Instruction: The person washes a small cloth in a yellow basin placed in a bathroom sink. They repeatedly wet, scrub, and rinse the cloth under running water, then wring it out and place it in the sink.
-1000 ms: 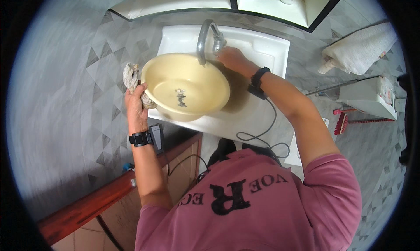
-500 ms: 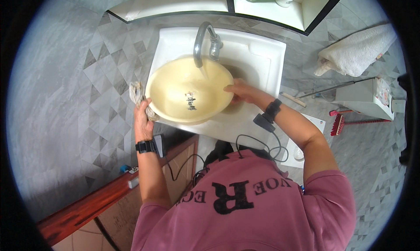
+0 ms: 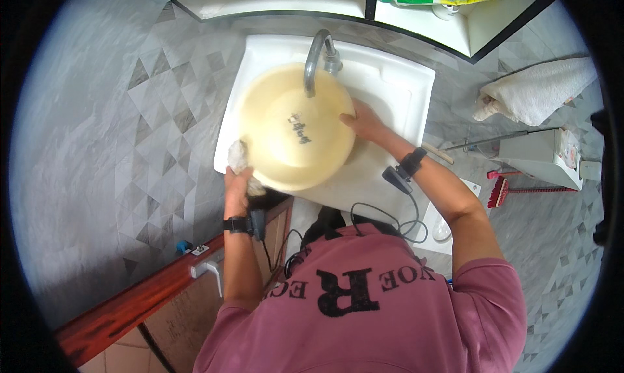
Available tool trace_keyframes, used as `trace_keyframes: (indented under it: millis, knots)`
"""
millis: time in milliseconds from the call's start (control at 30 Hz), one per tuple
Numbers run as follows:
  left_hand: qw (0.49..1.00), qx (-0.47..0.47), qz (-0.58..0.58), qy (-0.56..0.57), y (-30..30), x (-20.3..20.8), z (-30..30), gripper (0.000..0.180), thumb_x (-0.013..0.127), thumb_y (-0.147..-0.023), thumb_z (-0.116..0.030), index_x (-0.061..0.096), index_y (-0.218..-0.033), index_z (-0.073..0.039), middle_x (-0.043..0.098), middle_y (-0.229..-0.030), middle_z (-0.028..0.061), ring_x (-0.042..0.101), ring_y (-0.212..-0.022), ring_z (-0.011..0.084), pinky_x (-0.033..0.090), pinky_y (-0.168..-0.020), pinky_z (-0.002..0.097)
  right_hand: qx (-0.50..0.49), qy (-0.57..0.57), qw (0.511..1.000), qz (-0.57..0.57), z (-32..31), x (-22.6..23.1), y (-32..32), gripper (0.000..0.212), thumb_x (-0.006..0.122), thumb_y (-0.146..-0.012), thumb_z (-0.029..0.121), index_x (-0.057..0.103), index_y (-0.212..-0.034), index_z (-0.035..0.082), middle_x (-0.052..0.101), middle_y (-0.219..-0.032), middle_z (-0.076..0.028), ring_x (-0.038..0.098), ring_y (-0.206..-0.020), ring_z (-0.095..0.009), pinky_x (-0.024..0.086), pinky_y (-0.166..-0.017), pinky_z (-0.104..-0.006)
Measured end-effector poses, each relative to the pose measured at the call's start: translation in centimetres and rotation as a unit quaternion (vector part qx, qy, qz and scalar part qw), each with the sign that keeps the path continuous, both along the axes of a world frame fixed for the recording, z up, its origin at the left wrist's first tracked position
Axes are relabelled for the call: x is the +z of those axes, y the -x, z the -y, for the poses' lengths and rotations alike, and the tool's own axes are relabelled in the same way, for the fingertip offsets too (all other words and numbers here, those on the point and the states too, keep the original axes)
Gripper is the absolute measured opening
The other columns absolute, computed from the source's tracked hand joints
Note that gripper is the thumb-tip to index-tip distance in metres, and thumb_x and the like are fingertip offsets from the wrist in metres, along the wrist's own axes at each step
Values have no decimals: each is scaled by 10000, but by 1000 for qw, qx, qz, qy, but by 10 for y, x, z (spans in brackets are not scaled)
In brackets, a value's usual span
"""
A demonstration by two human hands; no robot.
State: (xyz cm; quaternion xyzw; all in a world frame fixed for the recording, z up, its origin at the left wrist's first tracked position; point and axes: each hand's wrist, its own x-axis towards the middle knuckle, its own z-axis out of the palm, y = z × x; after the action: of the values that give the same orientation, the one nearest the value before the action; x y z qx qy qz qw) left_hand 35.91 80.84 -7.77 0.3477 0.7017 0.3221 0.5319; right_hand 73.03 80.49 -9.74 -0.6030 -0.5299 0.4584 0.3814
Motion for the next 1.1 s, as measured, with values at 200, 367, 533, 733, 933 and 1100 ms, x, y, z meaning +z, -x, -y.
trace_keyframes:
  millis: [200,367,533,733,933,1100]
  knots:
    - [991,-27,-45,-123,8,72,-40,543,667,-778,-43,446,-1272,7,605,-1140,130,600,-992,224,474,-877,332,-41,124,958,-256,-13,-4,29,253,544,-884,135,528,-1098,0,594,-840,-71,567,-644,-132,470,-535,-272]
    - [976,-24,68,-204,-11,134,-48,409,683,-823,-64,514,-1188,11,620,-1092,98,611,-958,191,486,-854,323,32,194,922,-335,-3,7,37,112,548,-850,116,578,-879,12,506,-625,-8,430,-445,-96,343,-405,-250]
    - [974,-77,126,-173,-44,162,-50,351,687,-855,-120,511,-1132,3,613,-951,82,614,-776,139,511,-696,274,-13,304,872,-383,31,1,23,91,591,-832,126,582,-831,35,505,-652,-5,412,-468,-90,332,-415,-232]
    - [966,-99,160,-175,-66,177,-49,368,676,-880,-141,492,-1163,6,617,-943,109,624,-711,152,522,-630,271,-50,360,771,-522,53,-13,2,75,577,-863,91,570,-854,17,489,-691,-16,400,-516,-67,319,-410,-188]
    - [962,-64,137,-227,-57,199,-42,413,643,-918,-209,468,-1226,3,623,-949,134,621,-694,155,519,-592,265,30,378,698,-608,55,-13,21,89,565,-883,90,566,-878,1,533,-736,-42,384,-524,-43,322,-413,-172]
    - [954,-53,116,-273,-44,212,-33,406,595,-951,-268,487,-1256,-24,628,-948,137,605,-691,165,509,-590,265,52,390,746,-538,55,-8,36,117,596,-852,119,576,-875,7,559,-723,-47,422,-524,-63,355,-417,-205]
